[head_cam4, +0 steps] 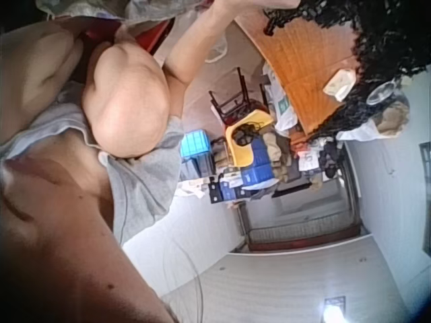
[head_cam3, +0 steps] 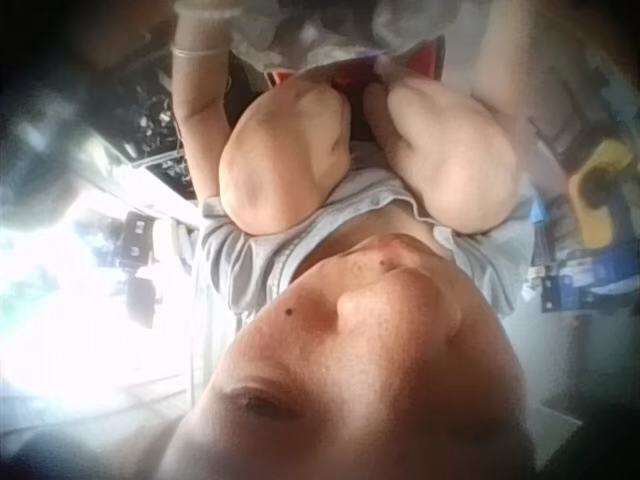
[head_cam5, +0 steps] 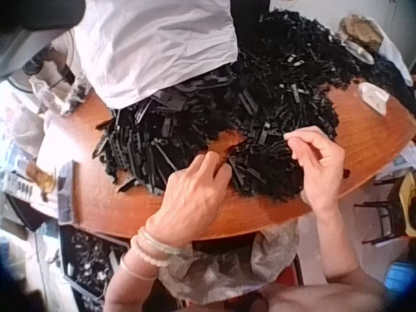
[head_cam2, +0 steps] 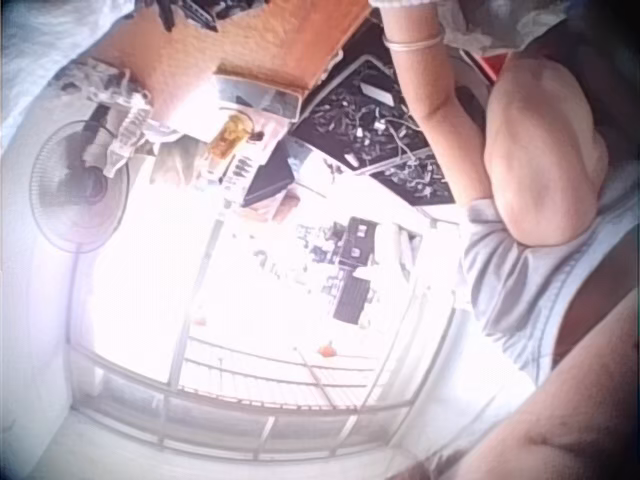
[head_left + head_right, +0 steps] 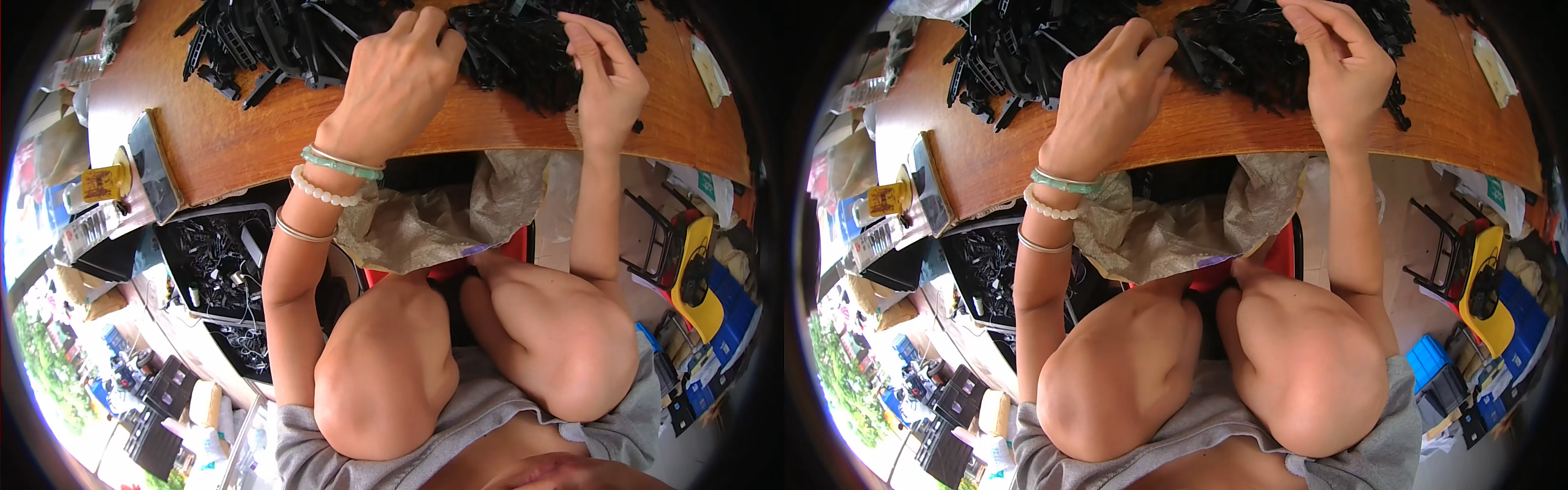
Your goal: The person sorts and assembles small black plastic components into a bag by hand.
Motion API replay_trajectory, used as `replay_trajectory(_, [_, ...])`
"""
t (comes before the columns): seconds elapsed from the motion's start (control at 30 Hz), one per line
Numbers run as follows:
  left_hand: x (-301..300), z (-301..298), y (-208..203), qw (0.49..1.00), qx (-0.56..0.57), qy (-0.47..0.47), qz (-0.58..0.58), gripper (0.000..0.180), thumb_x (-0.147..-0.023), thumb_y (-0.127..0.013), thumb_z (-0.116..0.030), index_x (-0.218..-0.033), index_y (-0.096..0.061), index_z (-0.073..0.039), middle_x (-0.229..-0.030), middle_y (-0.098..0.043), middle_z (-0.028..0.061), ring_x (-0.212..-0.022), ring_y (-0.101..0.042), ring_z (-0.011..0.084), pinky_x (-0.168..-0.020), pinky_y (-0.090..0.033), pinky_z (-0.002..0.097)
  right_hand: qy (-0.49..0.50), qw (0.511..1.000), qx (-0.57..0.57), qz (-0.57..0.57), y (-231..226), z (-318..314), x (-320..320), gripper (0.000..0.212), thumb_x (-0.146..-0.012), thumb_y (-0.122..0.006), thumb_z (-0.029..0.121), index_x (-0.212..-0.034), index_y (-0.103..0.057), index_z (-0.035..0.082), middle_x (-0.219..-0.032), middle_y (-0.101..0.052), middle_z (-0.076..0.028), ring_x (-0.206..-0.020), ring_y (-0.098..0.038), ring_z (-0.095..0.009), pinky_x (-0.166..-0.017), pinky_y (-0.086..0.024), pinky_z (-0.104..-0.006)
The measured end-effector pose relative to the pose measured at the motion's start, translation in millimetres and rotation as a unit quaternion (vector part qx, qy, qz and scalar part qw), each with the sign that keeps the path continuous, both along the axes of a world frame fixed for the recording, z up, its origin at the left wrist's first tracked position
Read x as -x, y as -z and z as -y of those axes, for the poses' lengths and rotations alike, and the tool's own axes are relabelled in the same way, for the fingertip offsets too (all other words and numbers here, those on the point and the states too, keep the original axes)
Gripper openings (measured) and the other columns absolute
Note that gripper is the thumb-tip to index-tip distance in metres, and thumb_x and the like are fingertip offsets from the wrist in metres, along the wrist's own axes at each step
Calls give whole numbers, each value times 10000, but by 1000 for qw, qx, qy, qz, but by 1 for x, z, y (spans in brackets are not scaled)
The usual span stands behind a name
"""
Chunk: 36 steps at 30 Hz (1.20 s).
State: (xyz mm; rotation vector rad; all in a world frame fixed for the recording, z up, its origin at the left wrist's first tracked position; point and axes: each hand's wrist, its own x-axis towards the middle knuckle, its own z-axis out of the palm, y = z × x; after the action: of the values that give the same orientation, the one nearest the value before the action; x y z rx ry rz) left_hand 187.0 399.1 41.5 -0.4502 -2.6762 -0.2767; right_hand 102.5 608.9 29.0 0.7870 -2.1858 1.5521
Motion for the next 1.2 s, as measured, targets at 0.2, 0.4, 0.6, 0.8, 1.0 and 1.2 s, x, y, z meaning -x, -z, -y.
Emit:
replay_trajectory(0.2, [12, 6, -8, 990, -56, 81, -103, 104, -708, -586, -20, -798, -536, -7, -877, -499, 125, -802, -580, 272, -583, -493, 351, -53, 965, 187, 178, -5, 0, -8, 188, -946, -541, 63, -1052, -626, -67, -957, -660, -116, -659, -538, -94, -558, -411, -209])
replay_trajectory(0.4, [8, 8, -17, 997, -3, 52, 52, 131, -701, -589, -30, -824, -549, -6, -886, -495, 124, -807, -579, 261, -581, -497, 332, -150, 903, 260, 307, -10, -9, -10, 161, -896, -587, 20, -1032, -648, -42, -902, -651, -96, -692, -577, -124, -603, -454, -233])
replay_trajectory(0.6, [9, 7, -31, 990, -104, 84, -52, 140, -718, -604, 13, -841, -539, 2, -940, -532, 130, -779, -575, 261, -560, -481, 329, -227, 881, 233, 344, -11, -13, -19, 203, -877, -611, 1, -1072, -637, -49, -919, -649, -91, -763, -627, -162, -671, -499, -253])
replay_trajectory(0.8, [-5, 1, -36, 895, -424, -10, 136, 73, -888, -543, 47, -961, -539, 36, -853, -637, 121, -700, -612, 168, -631, -478, 246, -288, 915, 130, 250, -22, 1, -30, 141, -828, -605, -92, -954, -661, -66, -948, -634, -114, -765, -639, -165, -679, -513, -241])
replay_trajectory(1.0, [-14, -9, -27, 793, -562, 42, 230, 253, -827, -701, -141, -994, -664, 46, -747, -648, 97, -594, -574, 105, -544, -458, 248, -199, 962, 78, 169, -34, 11, -49, 141, -792, -621, -128, -901, -676, -57, -930, -624, -108, -763, -626, -149, -646, -514, -221])
replay_trajectory(1.2, [-36, -31, -24, 847, -516, 52, 116, 345, -746, -705, -60, -1068, -612, 22, -809, -620, 184, -637, -593, 304, -578, -480, 360, -164, 980, 45, 107, -33, 12, -58, 145, -760, -658, -114, -888, -681, -51, -949, -626, -112, -802, -602, -149, -667, -500, -216])
